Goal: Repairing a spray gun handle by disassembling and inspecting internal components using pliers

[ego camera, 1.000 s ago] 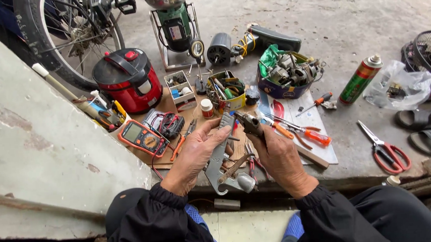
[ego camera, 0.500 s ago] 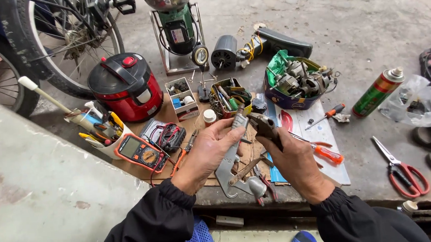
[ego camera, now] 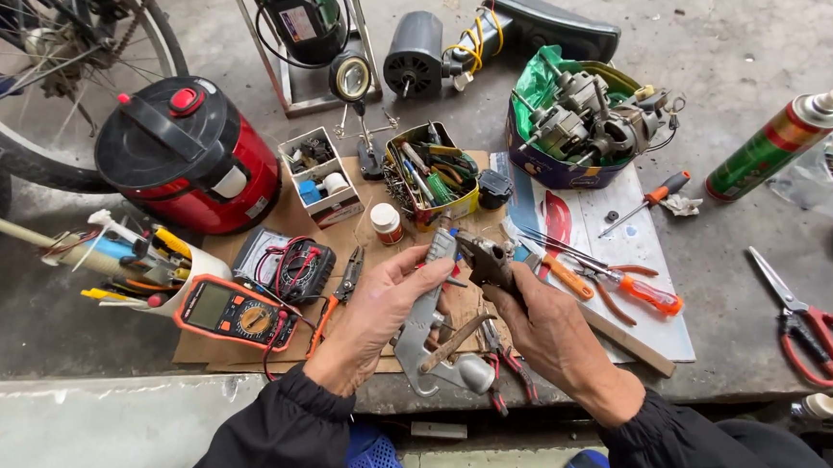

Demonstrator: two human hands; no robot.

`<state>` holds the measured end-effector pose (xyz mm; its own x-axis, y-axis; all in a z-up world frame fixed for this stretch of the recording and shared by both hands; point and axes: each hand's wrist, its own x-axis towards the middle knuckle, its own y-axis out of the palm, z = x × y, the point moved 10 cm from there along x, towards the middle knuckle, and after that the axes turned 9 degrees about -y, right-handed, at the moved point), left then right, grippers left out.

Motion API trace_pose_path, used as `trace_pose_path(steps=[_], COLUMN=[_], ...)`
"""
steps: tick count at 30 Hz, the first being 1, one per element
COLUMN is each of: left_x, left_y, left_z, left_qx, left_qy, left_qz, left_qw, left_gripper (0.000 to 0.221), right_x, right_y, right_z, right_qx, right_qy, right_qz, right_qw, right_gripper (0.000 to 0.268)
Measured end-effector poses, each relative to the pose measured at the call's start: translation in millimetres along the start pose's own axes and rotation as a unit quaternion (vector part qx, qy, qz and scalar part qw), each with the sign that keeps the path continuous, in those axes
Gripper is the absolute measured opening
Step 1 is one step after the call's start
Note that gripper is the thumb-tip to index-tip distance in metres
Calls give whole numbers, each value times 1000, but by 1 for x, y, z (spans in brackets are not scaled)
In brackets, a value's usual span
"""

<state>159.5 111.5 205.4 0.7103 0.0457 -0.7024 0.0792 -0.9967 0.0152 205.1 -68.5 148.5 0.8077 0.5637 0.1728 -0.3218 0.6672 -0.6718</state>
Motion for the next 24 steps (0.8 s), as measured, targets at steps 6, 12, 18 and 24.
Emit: trace_pose_path(steps=[6, 12, 18, 24], left_x=[12, 14, 19, 31], left_y=[-1, 1, 0, -9], left_z=[4, 7, 19, 22], left_qx=[-78, -117, -95, -18], left_qy=[6, 29, 51, 134], left_qz=[75, 111, 102, 52], left_qw=[994, 986, 989, 990], left_gripper=[39, 39, 34, 34], right_x=[4, 3, -4, -5], right_y=[6, -3, 5, 1], right_z=[-8, -5, -6, 10], right_qx=[7, -83, -79, -183], right_qy=[76, 10, 7, -72], right_qz=[18, -57, -56, -93], right_qw=[997, 995, 995, 976], right_gripper=[17, 40, 33, 45])
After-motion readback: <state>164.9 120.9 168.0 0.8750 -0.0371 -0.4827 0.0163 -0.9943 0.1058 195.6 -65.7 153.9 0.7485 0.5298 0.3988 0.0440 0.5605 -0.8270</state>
